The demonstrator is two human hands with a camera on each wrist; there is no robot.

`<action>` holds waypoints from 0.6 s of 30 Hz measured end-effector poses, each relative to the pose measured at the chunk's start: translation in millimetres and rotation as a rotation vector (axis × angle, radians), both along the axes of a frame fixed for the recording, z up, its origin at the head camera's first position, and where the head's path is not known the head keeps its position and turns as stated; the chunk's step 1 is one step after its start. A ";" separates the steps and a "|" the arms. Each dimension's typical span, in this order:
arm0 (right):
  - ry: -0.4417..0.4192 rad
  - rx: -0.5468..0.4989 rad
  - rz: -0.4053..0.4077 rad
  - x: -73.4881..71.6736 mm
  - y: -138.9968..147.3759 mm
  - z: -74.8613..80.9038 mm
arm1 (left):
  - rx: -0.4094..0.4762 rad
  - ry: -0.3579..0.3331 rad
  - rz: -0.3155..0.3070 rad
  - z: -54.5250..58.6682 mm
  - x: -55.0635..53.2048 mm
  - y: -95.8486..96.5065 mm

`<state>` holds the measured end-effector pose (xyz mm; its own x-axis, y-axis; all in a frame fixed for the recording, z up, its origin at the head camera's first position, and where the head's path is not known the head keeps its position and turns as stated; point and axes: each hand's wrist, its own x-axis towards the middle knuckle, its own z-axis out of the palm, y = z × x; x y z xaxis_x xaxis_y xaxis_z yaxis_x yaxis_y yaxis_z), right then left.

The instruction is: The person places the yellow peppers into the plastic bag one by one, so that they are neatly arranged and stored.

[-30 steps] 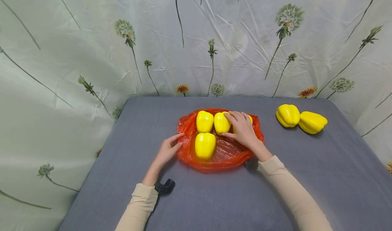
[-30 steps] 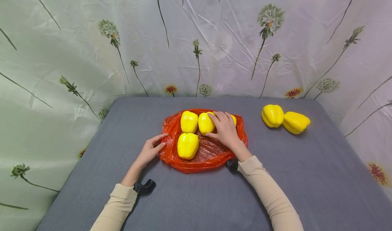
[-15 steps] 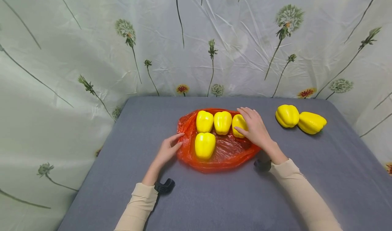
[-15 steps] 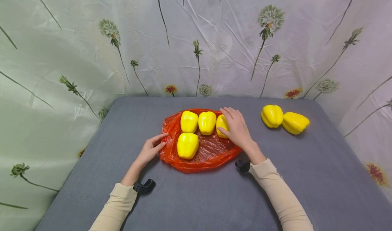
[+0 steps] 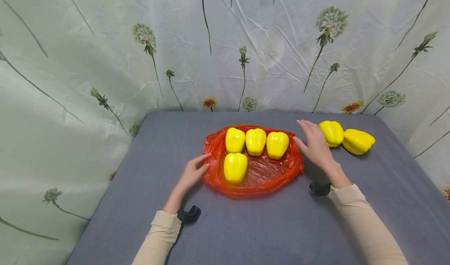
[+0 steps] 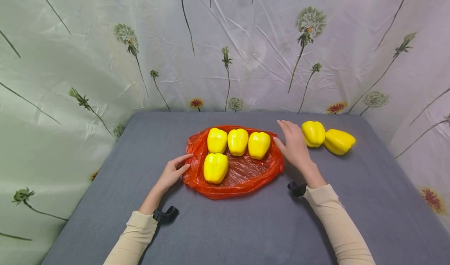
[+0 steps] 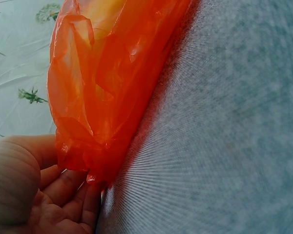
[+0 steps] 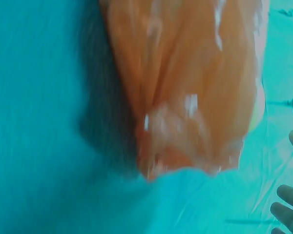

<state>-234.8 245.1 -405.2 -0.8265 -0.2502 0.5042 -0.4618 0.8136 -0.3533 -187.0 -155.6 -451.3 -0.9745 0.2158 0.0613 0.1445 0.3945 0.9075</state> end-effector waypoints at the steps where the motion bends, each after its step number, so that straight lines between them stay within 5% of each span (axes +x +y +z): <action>1: 0.000 -0.008 -0.009 0.3 3.4 0.7 | 0.003 0.005 0.003 -5.4 -2.5 -1.2; 3: 0.002 -0.021 -0.023 0.4 10.0 2.1 | 0.003 0.012 0.010 -14.0 -6.2 -3.1; 12: -0.010 -0.052 -0.086 -2.8 34.9 4.5 | 0.006 -0.008 0.022 -15.1 -5.9 -3.2; 18: -0.022 -0.141 -0.146 -5.7 47.4 1.4 | 0.007 -0.014 0.010 -6.7 -2.4 0.2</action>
